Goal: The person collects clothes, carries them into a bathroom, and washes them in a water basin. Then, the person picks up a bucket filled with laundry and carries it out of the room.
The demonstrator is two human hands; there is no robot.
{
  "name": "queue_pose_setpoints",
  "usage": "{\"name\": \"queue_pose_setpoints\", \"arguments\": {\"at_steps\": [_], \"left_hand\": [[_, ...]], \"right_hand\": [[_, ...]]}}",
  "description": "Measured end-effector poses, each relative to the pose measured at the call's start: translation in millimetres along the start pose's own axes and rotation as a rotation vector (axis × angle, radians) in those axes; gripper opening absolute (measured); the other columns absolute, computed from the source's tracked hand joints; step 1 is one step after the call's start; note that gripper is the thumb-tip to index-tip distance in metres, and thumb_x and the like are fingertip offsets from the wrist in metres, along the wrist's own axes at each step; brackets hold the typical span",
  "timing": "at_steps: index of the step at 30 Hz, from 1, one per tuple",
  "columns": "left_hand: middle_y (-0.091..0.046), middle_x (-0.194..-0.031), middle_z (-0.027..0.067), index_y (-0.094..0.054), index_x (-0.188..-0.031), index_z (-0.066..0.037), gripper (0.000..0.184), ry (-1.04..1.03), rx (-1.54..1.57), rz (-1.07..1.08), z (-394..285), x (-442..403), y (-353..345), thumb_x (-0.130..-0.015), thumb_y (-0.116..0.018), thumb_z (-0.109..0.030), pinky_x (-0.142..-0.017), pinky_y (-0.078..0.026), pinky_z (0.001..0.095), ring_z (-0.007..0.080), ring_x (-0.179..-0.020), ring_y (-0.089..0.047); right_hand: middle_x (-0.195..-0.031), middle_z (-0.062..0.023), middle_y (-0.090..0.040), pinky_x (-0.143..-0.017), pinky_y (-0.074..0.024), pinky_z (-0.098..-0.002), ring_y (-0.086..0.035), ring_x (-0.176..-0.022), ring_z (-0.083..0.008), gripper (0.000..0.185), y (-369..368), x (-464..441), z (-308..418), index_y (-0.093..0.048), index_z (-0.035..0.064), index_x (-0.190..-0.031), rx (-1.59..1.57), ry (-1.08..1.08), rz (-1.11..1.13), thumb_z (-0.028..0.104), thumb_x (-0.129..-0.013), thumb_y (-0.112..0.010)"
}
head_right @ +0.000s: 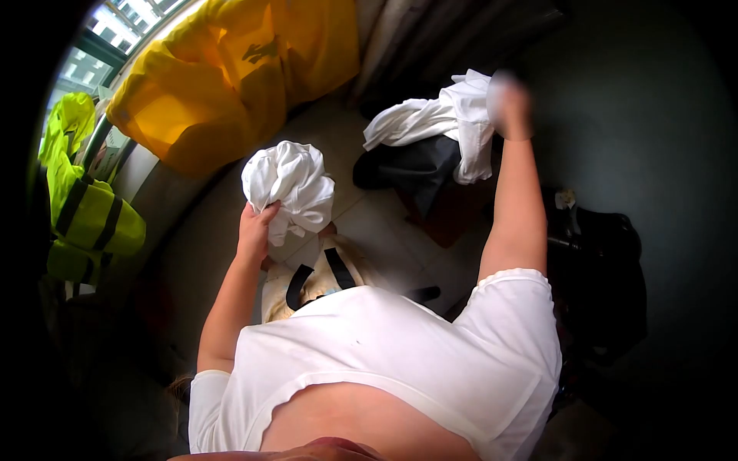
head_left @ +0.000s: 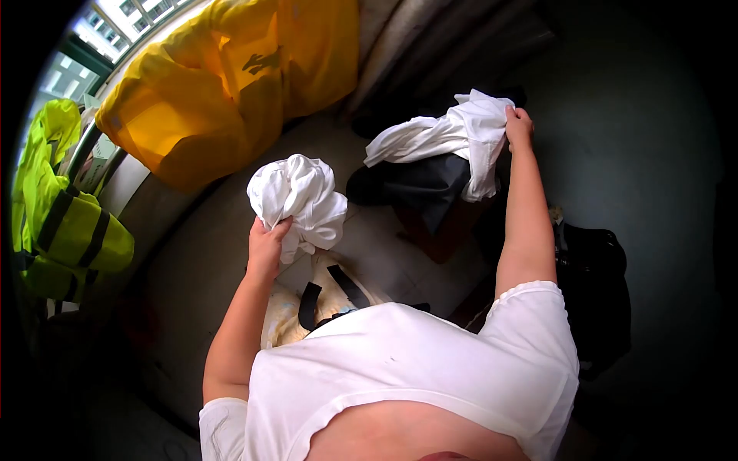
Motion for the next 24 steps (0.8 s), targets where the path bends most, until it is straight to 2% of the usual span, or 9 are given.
{"name": "queue_pose_setpoints", "arguments": {"at_steps": [3, 7, 10, 13, 14, 16, 17, 18, 24], "left_hand": [[-0.057, -0.106, 0.0060, -0.050, -0.113, -0.002, 0.038, 0.006, 0.028, -0.031, 4.2, 0.7, 1.4, -0.077, -0.060, -0.006, -0.084, -0.040, 0.0291, 0.0160, -0.096, -0.053], [-0.057, -0.106, 0.0065, -0.050, -0.113, -0.003, 0.037, 0.031, 0.032, -0.051, 4.9, 2.3, -0.4, -0.077, -0.060, -0.006, -0.084, -0.040, 0.0295, 0.0168, -0.095, -0.054], [-0.057, -0.105, 0.0070, -0.050, -0.112, -0.003, 0.036, 0.029, 0.059, -0.061, 8.5, 0.1, -4.1, -0.078, -0.060, -0.007, -0.083, -0.041, 0.0304, 0.0175, -0.094, -0.054], [-0.057, -0.104, 0.0075, -0.049, -0.111, -0.002, 0.035, 0.042, 0.097, -0.058, 11.5, -0.4, -4.7, -0.078, -0.060, -0.007, -0.081, -0.042, 0.0315, 0.0182, -0.094, -0.054], [-0.057, -0.104, 0.0077, -0.049, -0.111, -0.002, 0.034, 0.046, 0.107, -0.057, 11.7, -0.3, -5.2, -0.079, -0.059, -0.007, -0.081, -0.043, 0.0317, 0.0184, -0.094, -0.054], [-0.056, -0.106, 0.0088, -0.047, -0.113, -0.002, 0.036, 0.048, 0.112, -0.032, 10.1, 1.6, -9.4, -0.080, -0.058, -0.009, -0.081, -0.044, 0.0329, 0.0195, -0.094, -0.054], [-0.056, -0.106, 0.0091, -0.046, -0.114, -0.002, 0.036, 0.064, 0.142, -0.027, 11.9, 3.6, -11.0, -0.080, -0.058, -0.009, -0.081, -0.044, 0.0332, 0.0197, -0.094, -0.054], [-0.055, -0.107, 0.0094, -0.045, -0.114, -0.002, 0.037, 0.078, 0.171, -0.021, 13.6, 4.3, -12.5, -0.081, -0.058, -0.009, -0.081, -0.044, 0.0335, 0.0200, -0.095, -0.054], [-0.053, -0.110, 0.0097, -0.039, -0.119, -0.003, 0.043, 0.103, 0.217, 0.031, 21.2, 10.4, -8.4, -0.082, -0.058, -0.014, -0.082, -0.046, 0.0342, 0.0207, -0.099, -0.053]], "right_hand": [[-0.066, -0.0041, -0.055, -0.058, -0.0395, -0.0299, -0.046, -0.064, -0.0131, 0.028, -11.9, 11.4, 7.7, -0.057, 0.0037, -0.073, 0.057, 0.217, 0.143, 0.030, -0.081, -0.059], [-0.069, -0.0017, -0.055, -0.058, -0.0382, -0.0286, -0.045, -0.064, -0.0116, 0.027, -7.2, 15.7, -2.9, -0.055, 0.0025, -0.073, -0.108, 0.040, 0.221, 0.028, -0.083, -0.057], [-0.070, -0.0014, -0.056, -0.059, -0.0383, -0.0273, -0.046, -0.065, -0.0110, 0.026, -8.6, -1.1, -17.3, -0.056, 0.0018, -0.076, -0.046, 0.113, 0.223, 0.026, -0.084, -0.056], [-0.072, -0.0012, -0.056, -0.060, -0.0386, -0.0259, -0.047, -0.066, -0.0101, 0.024, -7.0, -23.8, -23.8, -0.057, 0.0017, -0.078, -0.012, 0.311, 0.206, 0.025, -0.084, -0.056], [-0.072, -0.0002, -0.056, -0.060, -0.0385, -0.0249, -0.047, -0.066, -0.0089, 0.023, -3.9, -24.9, -20.6, -0.057, 0.0027, -0.078, -0.056, 0.329, 0.232, 0.025, -0.085, -0.055], [-0.076, -0.0034, -0.058, -0.062, -0.0416, -0.0269, -0.051, -0.068, -0.0121, 0.019, -2.8, -18.9, -8.3, -0.057, 0.0027, -0.081, -0.285, 0.202, 0.299, 0.022, -0.085, -0.054], [-0.077, -0.0062, -0.058, -0.062, -0.0436, -0.0290, -0.054, -0.069, -0.0148, 0.018, 6.4, 12.4, 23.7, -0.057, 0.0021, -0.082, -0.520, 0.034, 0.354, 0.019, -0.085, -0.052], [-0.079, -0.0034, -0.058, -0.064, -0.0425, -0.0262, -0.053, -0.071, -0.0113, 0.018, 10.2, 31.6, 46.8, -0.057, 0.0024, -0.083, -0.606, 0.006, 0.394, 0.020, -0.084, -0.057], [-0.083, -0.0049, -0.059, -0.070, -0.0436, -0.0241, -0.054, -0.076, -0.0124, 0.018, 1.0, 122.8, 151.7, -0.056, 0.0014, -0.089, -0.936, 0.018, 0.578, 0.018, -0.084, -0.058]]}}
Point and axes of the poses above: each hand's wrist, its own x-axis away from the middle knuckle, its own y-axis out of the back of the hand, z = x × y, the point moved 6 cm from there along -x, towards the middle knuckle
